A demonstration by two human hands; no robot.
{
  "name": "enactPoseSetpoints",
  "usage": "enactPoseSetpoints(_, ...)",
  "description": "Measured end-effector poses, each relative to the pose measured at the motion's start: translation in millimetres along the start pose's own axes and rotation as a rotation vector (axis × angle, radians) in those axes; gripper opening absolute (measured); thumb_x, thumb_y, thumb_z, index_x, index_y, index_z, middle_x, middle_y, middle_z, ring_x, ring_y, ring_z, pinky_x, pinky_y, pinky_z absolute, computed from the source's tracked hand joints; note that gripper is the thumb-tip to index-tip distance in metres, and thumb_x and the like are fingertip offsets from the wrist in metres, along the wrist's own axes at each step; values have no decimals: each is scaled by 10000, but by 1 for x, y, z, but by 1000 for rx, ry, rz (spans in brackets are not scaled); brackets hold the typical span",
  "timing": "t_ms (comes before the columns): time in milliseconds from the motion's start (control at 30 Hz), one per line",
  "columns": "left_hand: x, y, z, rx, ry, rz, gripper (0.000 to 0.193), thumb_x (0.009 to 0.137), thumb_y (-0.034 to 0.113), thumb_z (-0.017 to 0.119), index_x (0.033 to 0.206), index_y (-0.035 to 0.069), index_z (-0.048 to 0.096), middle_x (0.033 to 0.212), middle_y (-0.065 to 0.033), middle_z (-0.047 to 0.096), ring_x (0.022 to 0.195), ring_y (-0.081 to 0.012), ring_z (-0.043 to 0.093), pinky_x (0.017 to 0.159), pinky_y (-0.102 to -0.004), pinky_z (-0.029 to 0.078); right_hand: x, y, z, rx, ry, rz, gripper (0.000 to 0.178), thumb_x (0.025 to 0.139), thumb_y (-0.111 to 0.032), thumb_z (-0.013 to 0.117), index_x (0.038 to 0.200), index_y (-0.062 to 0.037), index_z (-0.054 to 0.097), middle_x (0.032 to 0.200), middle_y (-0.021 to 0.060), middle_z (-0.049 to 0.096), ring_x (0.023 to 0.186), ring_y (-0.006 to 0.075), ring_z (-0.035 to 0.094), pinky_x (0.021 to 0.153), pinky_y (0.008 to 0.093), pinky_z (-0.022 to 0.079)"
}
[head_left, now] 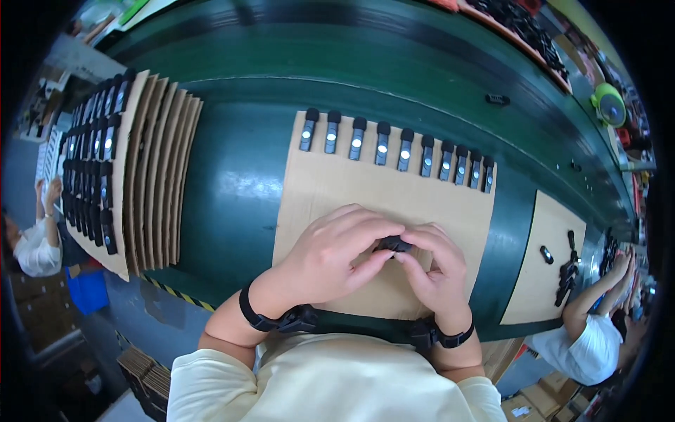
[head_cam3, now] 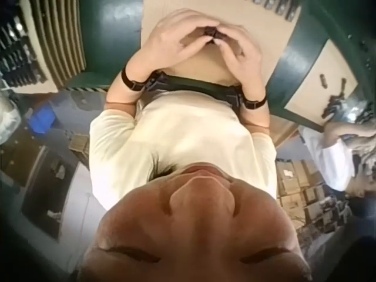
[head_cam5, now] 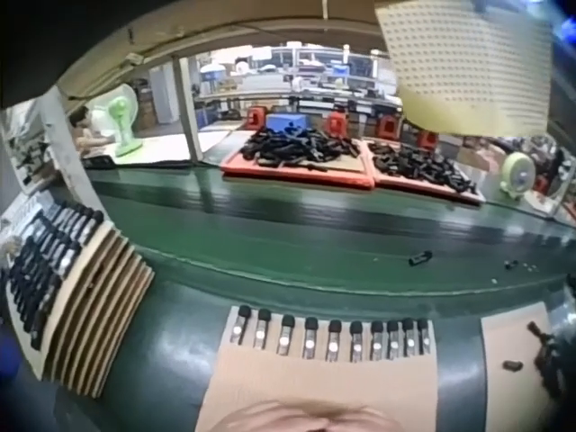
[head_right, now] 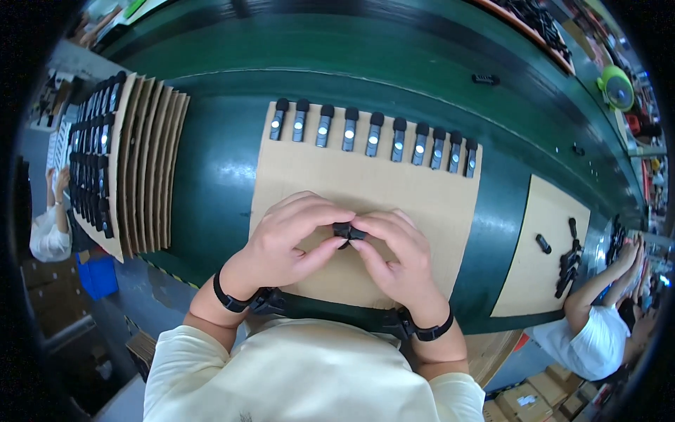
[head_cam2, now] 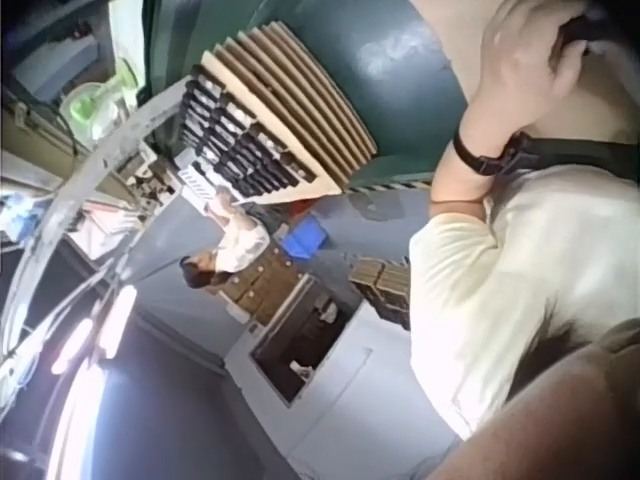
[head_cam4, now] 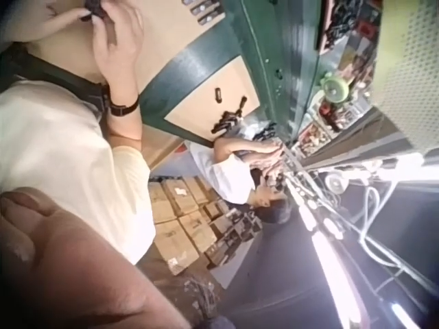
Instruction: Assembling and organizing small black electronic components onto a designated workspace.
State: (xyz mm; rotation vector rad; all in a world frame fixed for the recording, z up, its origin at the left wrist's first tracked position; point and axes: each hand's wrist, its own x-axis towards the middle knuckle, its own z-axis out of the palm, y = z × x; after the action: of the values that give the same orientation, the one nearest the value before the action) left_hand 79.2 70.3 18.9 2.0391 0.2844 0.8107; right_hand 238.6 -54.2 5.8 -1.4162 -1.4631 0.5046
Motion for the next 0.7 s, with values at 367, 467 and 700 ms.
enactPoseSetpoints(367,-27,-28,-68,526,112,13,233,734,10,698,959,27,645,941,-97,678,802,-286,652,685,-363,534,29,-20,32,-108,-66,99,256,790,65,686,1031,-3,634,1009,134,686,843,225,658,753,309,529)
enactPoseSetpoints(467,-31,-34,-73,627,101,51,208,731,37,677,935,37,634,982,-94,669,844,-282,646,696,-371,534,47,-15,48,-224,-57,5,257,768,69,693,1003,-12,627,1035,133,675,871,258,657,767,332,534)
enactPoseSetpoints(700,-42,-46,-74,692,-61,6,175,730,87,626,902,53,619,1055,-96,614,968,-275,608,772,-378,521,57,-4,81,-529,-119,-168,284,709,38,724,965,-33,621,1065,119,643,923,310,631,782,384,529)
